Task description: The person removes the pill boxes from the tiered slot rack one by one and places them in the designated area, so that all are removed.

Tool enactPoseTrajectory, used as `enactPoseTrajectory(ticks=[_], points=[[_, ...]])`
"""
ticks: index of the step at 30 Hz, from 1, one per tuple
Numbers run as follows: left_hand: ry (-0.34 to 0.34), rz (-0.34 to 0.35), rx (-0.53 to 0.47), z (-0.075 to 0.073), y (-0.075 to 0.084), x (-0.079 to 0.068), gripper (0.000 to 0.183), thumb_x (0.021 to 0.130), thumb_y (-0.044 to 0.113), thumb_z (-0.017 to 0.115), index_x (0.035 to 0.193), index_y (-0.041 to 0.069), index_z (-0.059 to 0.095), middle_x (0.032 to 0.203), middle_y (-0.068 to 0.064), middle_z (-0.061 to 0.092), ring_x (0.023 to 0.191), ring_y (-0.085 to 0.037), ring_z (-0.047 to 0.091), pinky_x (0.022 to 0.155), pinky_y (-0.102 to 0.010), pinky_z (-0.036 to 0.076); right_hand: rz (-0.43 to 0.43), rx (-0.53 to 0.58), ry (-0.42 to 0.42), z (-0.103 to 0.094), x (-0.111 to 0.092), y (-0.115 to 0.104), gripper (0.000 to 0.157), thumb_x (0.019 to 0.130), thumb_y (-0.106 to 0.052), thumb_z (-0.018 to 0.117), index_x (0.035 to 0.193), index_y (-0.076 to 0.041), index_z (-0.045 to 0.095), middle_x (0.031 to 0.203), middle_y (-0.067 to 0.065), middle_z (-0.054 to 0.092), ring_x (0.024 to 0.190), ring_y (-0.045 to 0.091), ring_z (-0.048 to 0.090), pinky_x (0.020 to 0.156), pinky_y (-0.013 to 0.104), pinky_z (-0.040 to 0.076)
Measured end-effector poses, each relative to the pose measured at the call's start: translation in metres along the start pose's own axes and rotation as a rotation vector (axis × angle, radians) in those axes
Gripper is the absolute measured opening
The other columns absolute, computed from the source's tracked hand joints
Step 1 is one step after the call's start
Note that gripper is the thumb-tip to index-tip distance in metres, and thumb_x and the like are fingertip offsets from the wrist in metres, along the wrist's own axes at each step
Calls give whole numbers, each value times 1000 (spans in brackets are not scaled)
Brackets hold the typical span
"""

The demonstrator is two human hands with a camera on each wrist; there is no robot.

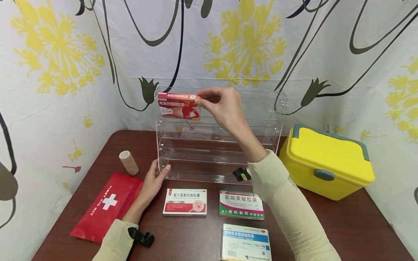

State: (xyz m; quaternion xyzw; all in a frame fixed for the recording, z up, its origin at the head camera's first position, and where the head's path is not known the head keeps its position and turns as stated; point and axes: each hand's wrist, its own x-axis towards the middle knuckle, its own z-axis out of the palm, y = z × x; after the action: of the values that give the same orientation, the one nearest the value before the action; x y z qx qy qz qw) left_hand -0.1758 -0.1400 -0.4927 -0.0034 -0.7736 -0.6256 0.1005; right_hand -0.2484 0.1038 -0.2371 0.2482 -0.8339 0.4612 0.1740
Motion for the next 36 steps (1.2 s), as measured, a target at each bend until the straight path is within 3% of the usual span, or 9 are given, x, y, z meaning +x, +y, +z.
enactPoseTrajectory(ticks=[2, 4, 7, 14, 21, 25, 29, 36], points=[[1, 2, 4, -1, 0, 0, 59, 96, 42, 62, 145, 16, 41, 139, -14, 53, 129, -30, 49, 108, -46, 35, -4, 16, 1, -2, -1, -3, 26, 85, -29, 77, 106, -13, 77, 94, -3, 74, 80, 9, 69, 69, 26, 54], [-11, -9, 5, -3, 11, -3, 58, 97, 38, 62, 145, 13, 41, 140, -16, 52, 129, -31, 48, 108, -46, 35, -12, 34, 2, -4, -7, -5, 25, 85, -28, 78, 105, -12, 77, 93, -2, 74, 79, 11, 70, 68, 25, 54], [-26, -27, -7, -3, 15, -3, 59, 97, 35, 63, 146, 10, 40, 142, -18, 50, 131, -33, 46, 109, -46, 34, -5, 65, -26, -8, -24, -4, 24, 85, -25, 79, 103, -10, 77, 93, 1, 74, 78, 15, 70, 67, 26, 55], [-32, -8, -25, 1, 1, 2, 60, 96, 38, 63, 146, 13, 40, 141, -14, 51, 131, -30, 46, 109, -46, 34, 130, 68, -202, -8, -98, 15, 23, 84, -29, 79, 105, -19, 76, 98, -5, 73, 75, 14, 67, 62, 31, 57], [-34, -13, -25, -3, 0, 2, 61, 97, 38, 62, 146, 12, 38, 142, -14, 50, 133, -30, 44, 110, -46, 32, 262, 152, -382, 13, -171, 42, 19, 84, -30, 79, 102, -24, 76, 86, -8, 73, 51, 16, 51, 43, 24, 43], [-48, -16, -41, -5, 13, -3, 60, 98, 30, 62, 147, 6, 37, 143, -19, 49, 133, -33, 43, 110, -46, 32, 360, 247, -469, 28, -204, 50, 19, 84, -29, 78, 99, -18, 77, 86, -4, 74, 63, 18, 66, 54, 31, 55], [-59, -17, -35, -8, 31, -8, 59, 99, 24, 62, 146, 1, 36, 142, -21, 48, 133, -35, 43, 110, -45, 34, 421, 299, -518, 40, -226, 54, 20, 85, -30, 77, 98, -15, 77, 85, -3, 74, 74, 22, 71, 67, 41, 58], [-60, -22, -28, -8, 41, -11, 58, 99, 21, 61, 146, -2, 36, 142, -26, 47, 132, -39, 43, 110, -47, 33, 473, 355, -576, 53, -247, 57, 18, 87, -29, 76, 96, -13, 77, 82, -1, 74, 72, 25, 71, 67, 39, 58]])
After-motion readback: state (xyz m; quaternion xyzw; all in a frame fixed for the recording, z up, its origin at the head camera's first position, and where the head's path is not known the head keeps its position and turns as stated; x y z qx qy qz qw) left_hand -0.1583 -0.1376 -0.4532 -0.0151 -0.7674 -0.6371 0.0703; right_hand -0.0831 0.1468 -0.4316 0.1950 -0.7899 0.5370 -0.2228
